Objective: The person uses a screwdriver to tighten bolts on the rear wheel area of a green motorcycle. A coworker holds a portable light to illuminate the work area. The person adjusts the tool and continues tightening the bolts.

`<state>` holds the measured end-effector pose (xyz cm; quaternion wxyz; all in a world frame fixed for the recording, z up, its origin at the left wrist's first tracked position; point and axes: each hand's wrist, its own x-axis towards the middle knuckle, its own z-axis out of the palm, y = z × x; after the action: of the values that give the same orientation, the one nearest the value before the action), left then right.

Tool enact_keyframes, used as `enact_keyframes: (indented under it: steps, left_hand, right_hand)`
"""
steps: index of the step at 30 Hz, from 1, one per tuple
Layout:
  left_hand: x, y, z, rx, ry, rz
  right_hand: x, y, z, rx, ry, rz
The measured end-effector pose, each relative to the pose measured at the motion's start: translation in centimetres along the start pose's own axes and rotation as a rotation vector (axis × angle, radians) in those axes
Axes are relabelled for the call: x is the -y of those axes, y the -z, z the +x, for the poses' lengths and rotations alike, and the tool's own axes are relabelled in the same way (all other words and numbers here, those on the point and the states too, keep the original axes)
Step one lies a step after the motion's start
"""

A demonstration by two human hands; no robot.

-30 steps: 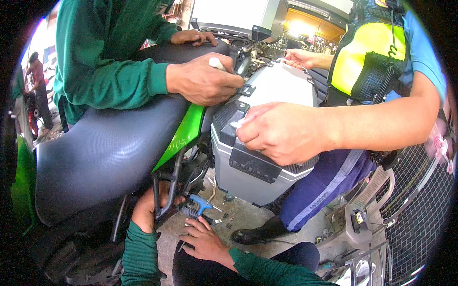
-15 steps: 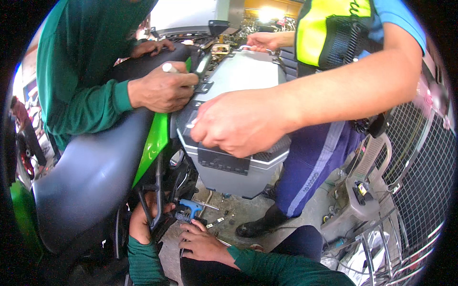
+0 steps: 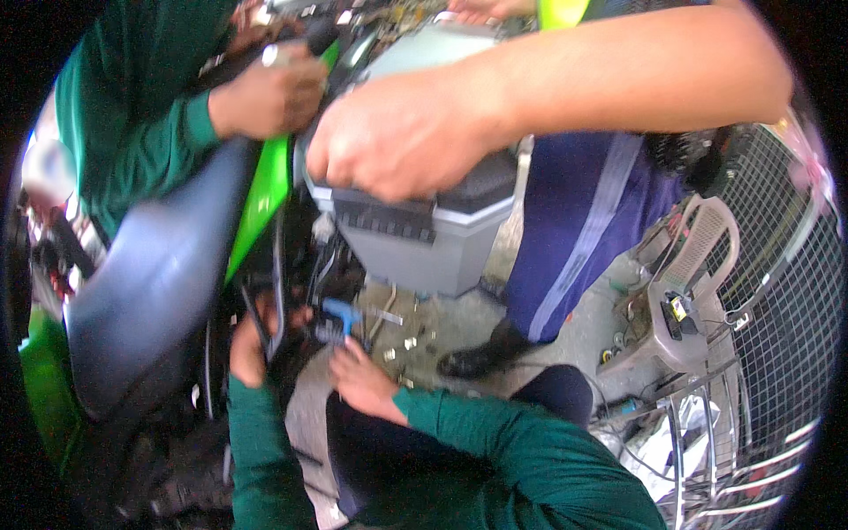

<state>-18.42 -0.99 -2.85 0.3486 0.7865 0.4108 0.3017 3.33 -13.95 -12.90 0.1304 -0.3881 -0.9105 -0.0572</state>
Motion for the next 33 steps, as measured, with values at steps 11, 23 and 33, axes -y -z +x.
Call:
enact_keyframes:
  steps: [11, 23, 33]
  left_hand:
    - [1.2, -0.2, 0.3, -0.015, 0.027, -0.024]
    - [-0.9, 0.4, -0.1, 0.074, 0.064, -0.099]
    - [1.3, 0.2, 0.5, 0.071, 0.055, -0.081]
  right_hand:
    - [-0.8, 3.6, 1.1, -0.128, 0.125, 0.126]
    - [-5.1, 5.9, 2.5, -0.294, -0.172, 0.053]
    - [-5.0, 7.6, 3.5, -0.212, -0.201, 0.168]
